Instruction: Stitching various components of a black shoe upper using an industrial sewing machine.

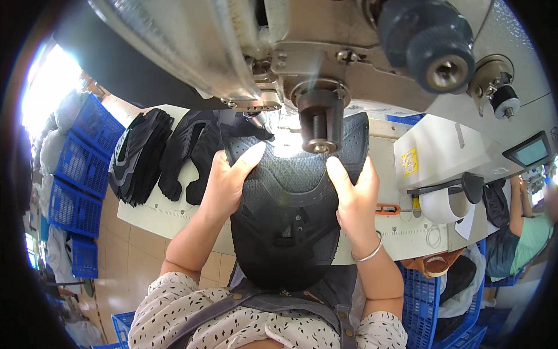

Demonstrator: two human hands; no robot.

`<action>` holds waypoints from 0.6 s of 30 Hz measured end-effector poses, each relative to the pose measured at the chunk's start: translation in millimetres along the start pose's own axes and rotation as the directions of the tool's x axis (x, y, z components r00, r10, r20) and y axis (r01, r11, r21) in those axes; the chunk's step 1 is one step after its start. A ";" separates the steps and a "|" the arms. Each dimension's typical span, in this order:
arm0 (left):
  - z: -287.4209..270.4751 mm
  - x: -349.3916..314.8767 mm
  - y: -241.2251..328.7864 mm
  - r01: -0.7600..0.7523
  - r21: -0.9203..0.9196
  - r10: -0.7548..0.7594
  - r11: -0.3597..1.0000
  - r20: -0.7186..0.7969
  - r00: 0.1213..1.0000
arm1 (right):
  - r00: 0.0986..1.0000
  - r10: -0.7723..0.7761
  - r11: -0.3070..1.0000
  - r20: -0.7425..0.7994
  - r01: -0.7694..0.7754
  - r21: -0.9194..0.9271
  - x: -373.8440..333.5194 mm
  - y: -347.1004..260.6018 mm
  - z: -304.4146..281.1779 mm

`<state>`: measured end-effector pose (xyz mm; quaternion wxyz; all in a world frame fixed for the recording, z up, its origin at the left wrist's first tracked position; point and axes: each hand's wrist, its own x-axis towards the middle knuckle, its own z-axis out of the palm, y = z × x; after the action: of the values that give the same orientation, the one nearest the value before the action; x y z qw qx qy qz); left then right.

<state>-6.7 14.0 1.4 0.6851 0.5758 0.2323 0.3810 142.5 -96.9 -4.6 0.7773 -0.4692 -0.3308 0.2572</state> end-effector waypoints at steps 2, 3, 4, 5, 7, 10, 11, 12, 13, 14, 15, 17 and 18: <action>-1.5 6.6 2.5 -0.011 0.077 0.011 0.997 -0.012 1.000 | 1.000 -0.005 1.000 0.002 0.005 0.019 7.1 -0.2 1.3; -1.0 11.0 5.3 -0.009 0.075 0.009 0.997 -0.005 1.000 | 1.000 -0.010 0.999 0.004 0.010 0.038 10.1 -0.3 1.4; 0.0 16.3 8.9 0.028 0.012 -0.029 1.000 0.007 1.000 | 1.000 0.002 0.998 -0.004 -0.002 0.066 11.9 -1.8 2.8; -1.1 20.2 12.9 0.066 -0.047 -0.065 0.997 0.016 0.998 | 1.000 0.003 0.998 -0.005 -0.003 0.067 11.2 -0.8 3.9; -5.7 26.0 17.0 0.015 0.021 -0.015 1.000 0.024 1.000 | 0.998 0.048 0.991 0.027 -0.051 0.125 10.0 3.0 4.9; -9.7 26.7 13.0 0.034 -0.024 -0.033 0.999 0.033 0.999 | 0.997 0.068 0.988 0.046 -0.074 0.136 2.9 6.5 4.1; -9.7 25.3 10.2 0.024 -0.055 -0.022 0.998 0.043 0.999 | 0.995 0.080 0.986 0.054 -0.087 0.143 0.8 6.8 3.9; -9.3 23.3 8.2 0.015 -0.086 -0.011 0.996 0.053 0.999 | 0.995 0.079 0.986 0.054 -0.086 0.142 -0.9 7.1 3.6; -7.1 20.0 8.5 0.015 -0.087 -0.010 0.996 0.052 0.999 | 0.994 0.090 0.988 0.064 -0.098 0.123 -2.2 7.3 3.5; -3.1 15.6 10.2 0.046 -0.102 -0.043 0.994 0.030 0.999 | 0.992 0.101 0.989 0.073 -0.109 0.104 -3.4 7.4 3.2; -0.2 11.4 11.1 0.077 -0.118 -0.077 0.990 0.009 0.997 | 0.990 0.113 0.989 0.082 -0.120 0.085 -4.7 7.5 3.0; 1.8 3.8 10.8 0.069 -0.092 -0.071 0.993 -0.024 0.997 | 0.987 0.134 0.985 0.093 -0.143 0.097 -8.5 3.1 5.9; 2.7 -0.1 11.3 0.080 -0.083 -0.083 0.993 -0.035 0.996 | 0.982 0.156 0.980 0.103 -0.168 0.110 -10.1 1.0 6.9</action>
<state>-7.6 12.8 12.9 0.7185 0.5299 0.2528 0.3729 130.6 -99.7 -5.9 0.7639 -0.4350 -0.3118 0.3606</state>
